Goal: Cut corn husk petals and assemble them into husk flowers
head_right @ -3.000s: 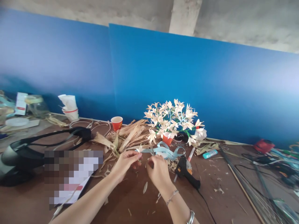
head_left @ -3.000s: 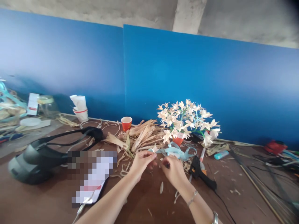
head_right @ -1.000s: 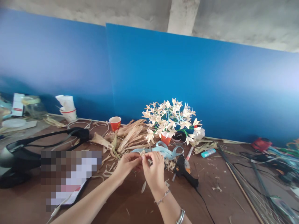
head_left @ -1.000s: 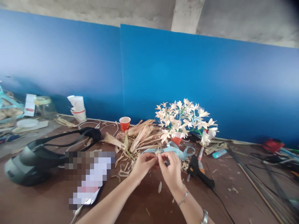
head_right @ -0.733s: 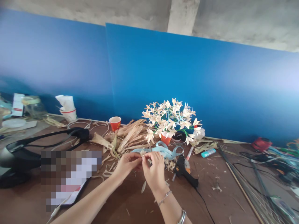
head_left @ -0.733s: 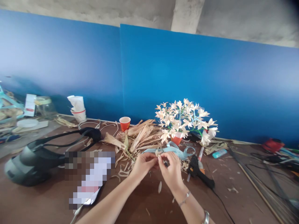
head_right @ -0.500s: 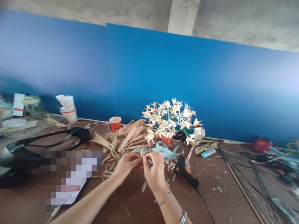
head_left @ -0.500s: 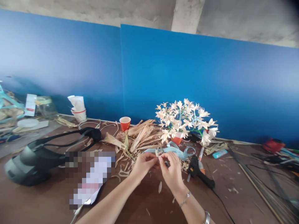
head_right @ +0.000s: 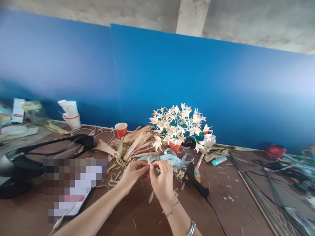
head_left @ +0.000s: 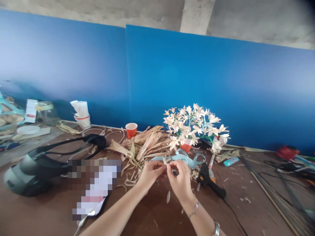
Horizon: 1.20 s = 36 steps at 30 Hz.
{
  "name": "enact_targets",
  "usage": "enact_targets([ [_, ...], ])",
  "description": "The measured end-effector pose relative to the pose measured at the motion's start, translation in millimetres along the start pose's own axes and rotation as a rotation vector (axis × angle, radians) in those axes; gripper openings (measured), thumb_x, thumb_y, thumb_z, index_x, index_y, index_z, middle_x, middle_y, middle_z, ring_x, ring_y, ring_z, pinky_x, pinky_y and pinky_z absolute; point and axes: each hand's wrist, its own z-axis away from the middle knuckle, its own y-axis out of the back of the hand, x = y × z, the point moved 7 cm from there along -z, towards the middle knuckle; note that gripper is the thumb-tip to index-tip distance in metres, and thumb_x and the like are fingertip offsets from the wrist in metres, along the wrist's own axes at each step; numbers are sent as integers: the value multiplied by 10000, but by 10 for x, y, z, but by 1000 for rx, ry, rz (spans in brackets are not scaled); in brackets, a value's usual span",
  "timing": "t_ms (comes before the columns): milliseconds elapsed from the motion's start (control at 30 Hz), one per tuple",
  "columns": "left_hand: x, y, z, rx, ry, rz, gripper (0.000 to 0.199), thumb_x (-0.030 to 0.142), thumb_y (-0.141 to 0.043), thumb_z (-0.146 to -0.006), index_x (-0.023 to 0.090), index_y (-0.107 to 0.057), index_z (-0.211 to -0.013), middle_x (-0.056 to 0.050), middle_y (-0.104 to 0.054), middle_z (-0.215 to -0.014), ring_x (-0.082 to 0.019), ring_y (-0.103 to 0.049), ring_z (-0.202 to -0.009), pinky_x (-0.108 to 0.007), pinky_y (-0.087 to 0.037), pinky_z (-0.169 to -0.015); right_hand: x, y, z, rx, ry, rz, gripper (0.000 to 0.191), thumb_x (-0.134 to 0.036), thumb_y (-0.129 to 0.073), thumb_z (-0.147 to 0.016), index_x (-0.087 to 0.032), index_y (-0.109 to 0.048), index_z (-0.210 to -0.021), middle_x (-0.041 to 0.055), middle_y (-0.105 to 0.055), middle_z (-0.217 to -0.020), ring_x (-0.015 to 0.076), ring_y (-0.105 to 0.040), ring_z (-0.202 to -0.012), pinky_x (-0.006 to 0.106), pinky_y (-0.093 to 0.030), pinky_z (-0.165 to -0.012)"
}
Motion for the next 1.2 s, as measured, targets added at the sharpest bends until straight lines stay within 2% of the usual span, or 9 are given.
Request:
enact_targets([
  [633, -6, -6, 8, 4, 12, 26, 338, 416, -753, -544, 126, -612, -645, -8, -646, -539, -120, -594, -496, -210, -460, -505, 21, -37, 17, -3, -34, -9, 86, -193, -509, -799, -196, -520, -714, 30, -578, -704, 191, -528, -706, 329, -399, -684],
  [800, -1, -8, 19, -3, 14, 47, 352, 420, -756, -535, 127, -604, -656, -4, -649, -541, -123, -599, -497, -211, -460, -503, 45, -32, 17, -10, -76, -41, 96, -210, -510, -803, -189, -520, -710, 30, -578, -695, 188, -534, -695, 322, -412, -674],
  [1200, -33, -23, 1, -69, 3, 79, 304, 400, -717, -624, 126, -606, -693, -10, -663, -567, -107, -600, -504, -187, -446, -497, 135, -77, 31, -26, -193, -165, 131, -269, -511, -819, -187, -535, -719, 37, -590, -708, 180, -553, -683, 303, -442, -658],
])
